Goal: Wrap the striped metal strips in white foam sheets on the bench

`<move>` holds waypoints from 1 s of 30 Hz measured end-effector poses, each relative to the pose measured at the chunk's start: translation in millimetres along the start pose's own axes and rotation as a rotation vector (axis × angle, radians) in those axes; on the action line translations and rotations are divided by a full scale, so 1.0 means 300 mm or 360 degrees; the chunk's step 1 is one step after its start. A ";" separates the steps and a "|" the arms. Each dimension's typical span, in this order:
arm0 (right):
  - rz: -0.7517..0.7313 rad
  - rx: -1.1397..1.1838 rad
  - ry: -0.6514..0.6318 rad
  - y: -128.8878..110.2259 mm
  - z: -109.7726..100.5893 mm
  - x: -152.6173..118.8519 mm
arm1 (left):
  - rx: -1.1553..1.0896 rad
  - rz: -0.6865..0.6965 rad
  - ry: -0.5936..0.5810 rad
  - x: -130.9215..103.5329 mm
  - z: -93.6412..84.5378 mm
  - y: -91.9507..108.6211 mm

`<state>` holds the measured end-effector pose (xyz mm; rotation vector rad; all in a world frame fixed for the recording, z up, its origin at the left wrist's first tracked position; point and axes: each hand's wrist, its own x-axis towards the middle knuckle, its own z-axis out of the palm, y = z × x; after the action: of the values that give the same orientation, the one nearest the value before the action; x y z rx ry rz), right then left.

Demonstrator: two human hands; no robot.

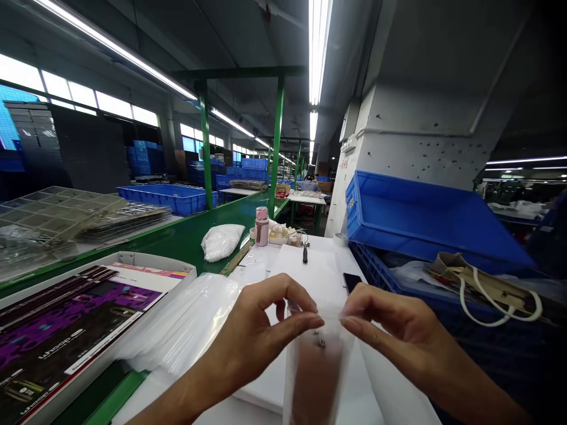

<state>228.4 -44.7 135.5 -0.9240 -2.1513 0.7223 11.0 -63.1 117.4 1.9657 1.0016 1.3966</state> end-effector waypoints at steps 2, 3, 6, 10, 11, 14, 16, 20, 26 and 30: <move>-0.0035 -0.0013 0.0033 0.003 0.005 -0.005 | -0.0007 0.0013 0.0025 -0.001 0.006 -0.006; -0.0058 -0.0025 0.0052 0.005 0.008 -0.008 | -0.0008 0.0021 0.0033 0.000 0.009 -0.009; -0.0132 -0.0076 0.0112 0.011 0.013 -0.018 | -0.0009 0.0047 0.0039 0.002 0.014 -0.013; -0.0237 -0.0183 0.0184 0.020 0.020 -0.029 | -0.0012 0.0050 0.0050 0.006 0.019 -0.014; -0.0275 -0.0226 0.0189 0.021 0.022 -0.030 | -0.0016 0.0051 0.0057 0.006 0.021 -0.014; -0.0386 -0.0313 0.0187 0.021 0.034 -0.028 | -0.0047 0.0060 0.0042 -0.001 0.034 -0.011; -0.0414 -0.0270 0.0184 0.021 0.047 -0.024 | -0.0114 0.0066 0.0032 -0.010 0.047 -0.010; -0.0453 -0.0155 0.0232 0.029 0.072 -0.021 | -0.0311 -0.0030 0.0092 -0.024 0.069 -0.021; -0.0440 -0.0101 0.0280 0.034 0.078 -0.031 | -0.0422 -0.0270 0.0071 -0.019 0.081 -0.048; -0.0371 -0.0108 0.0219 0.038 0.065 -0.034 | -0.0496 -0.0284 0.0079 -0.022 0.088 -0.049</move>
<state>223.4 -50.0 111.9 -0.7190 -2.1266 0.4602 30.6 -59.7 93.6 1.5843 0.8951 1.4117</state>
